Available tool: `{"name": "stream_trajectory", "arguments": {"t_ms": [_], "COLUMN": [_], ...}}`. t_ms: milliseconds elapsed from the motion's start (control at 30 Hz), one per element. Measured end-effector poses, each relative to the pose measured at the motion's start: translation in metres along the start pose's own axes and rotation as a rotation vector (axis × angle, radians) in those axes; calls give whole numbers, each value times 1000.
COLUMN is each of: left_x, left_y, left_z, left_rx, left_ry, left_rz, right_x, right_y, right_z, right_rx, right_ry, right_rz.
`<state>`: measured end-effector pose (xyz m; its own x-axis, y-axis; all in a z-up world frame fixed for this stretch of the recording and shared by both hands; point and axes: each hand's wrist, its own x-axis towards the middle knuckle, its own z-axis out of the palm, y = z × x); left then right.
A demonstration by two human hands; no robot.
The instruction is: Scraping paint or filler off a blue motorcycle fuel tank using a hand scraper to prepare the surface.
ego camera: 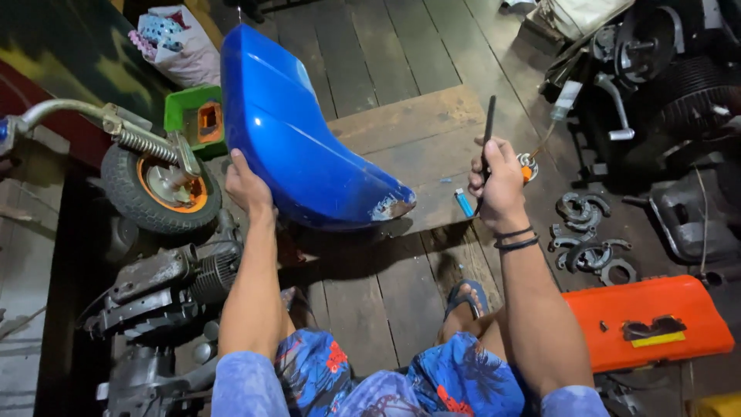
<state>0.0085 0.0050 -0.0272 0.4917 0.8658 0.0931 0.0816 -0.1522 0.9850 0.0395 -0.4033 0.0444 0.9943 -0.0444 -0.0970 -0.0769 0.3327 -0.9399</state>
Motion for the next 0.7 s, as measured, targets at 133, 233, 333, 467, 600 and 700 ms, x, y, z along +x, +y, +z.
{"name": "stream_trajectory", "arguments": {"t_ms": [133, 233, 333, 467, 600, 700], "left_x": [-2, 5, 11, 16, 14, 11], "left_y": [2, -10, -14, -27, -13, -1], "left_z": [3, 14, 9, 11, 15, 16], "left_rx": [-45, 42, 5, -3, 64, 48], "left_ry": [7, 3, -15, -15, 17, -6], "left_rz": [-12, 22, 100, 161, 108, 81], "right_x": [-1, 0, 4, 11, -4, -7], "right_y": [-20, -13, -3, 16, 20, 26], "right_z": [-2, -19, -31, -42, -37, -39], "right_rx": [66, 6, -33, -118, -568, -667], "right_ry": [61, 141, 121, 106, -109, -83], "right_rz": [-58, -114, -137, -144, -7, 13]}}
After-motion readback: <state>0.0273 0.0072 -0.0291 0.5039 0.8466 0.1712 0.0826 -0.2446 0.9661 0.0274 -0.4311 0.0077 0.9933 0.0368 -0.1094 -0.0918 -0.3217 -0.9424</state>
